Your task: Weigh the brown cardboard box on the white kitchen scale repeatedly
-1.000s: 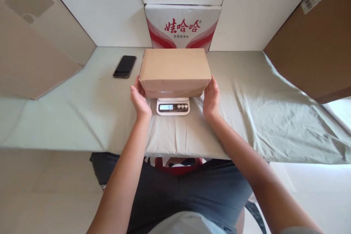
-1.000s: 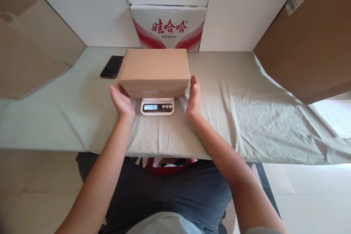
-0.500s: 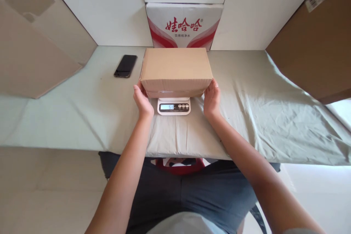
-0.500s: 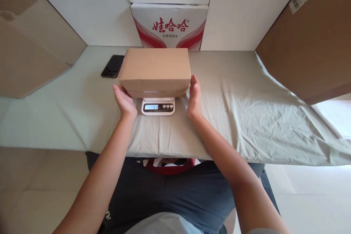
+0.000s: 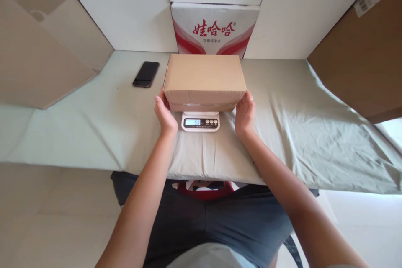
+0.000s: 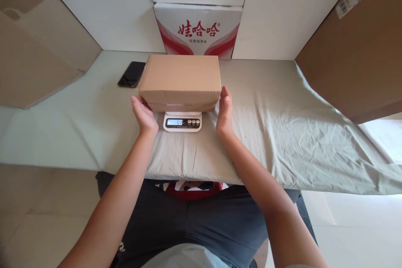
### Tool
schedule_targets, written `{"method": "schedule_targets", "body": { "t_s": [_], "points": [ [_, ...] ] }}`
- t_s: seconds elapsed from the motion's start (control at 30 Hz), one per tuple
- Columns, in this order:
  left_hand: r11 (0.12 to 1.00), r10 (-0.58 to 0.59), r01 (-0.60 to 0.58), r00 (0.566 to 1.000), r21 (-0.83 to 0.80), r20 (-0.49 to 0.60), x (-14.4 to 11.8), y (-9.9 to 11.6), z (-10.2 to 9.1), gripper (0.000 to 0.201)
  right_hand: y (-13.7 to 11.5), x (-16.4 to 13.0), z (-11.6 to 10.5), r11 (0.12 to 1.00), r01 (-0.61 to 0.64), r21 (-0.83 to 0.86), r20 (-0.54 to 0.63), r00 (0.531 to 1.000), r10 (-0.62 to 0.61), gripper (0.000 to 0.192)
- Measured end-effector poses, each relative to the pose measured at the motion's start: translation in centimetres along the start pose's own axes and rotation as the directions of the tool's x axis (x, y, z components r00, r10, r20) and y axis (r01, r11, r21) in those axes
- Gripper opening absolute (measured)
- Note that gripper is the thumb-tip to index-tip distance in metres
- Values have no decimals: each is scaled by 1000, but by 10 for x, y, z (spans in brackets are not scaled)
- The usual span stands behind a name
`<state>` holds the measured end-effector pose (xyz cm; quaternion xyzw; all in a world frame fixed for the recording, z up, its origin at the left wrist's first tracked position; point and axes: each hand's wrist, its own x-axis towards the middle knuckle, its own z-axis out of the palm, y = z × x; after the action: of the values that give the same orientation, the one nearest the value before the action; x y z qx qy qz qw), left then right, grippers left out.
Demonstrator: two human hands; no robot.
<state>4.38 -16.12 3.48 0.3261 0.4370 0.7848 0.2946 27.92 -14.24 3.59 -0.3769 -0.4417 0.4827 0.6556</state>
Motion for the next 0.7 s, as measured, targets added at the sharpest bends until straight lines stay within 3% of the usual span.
{"method": "schedule_targets", "body": {
  "t_s": [0.7],
  "points": [
    [999,9,-10,1000,47,7,1,-1,-2,83,-5,1,1,999,8,-53,-35,999,-10,61]
  ]
}}
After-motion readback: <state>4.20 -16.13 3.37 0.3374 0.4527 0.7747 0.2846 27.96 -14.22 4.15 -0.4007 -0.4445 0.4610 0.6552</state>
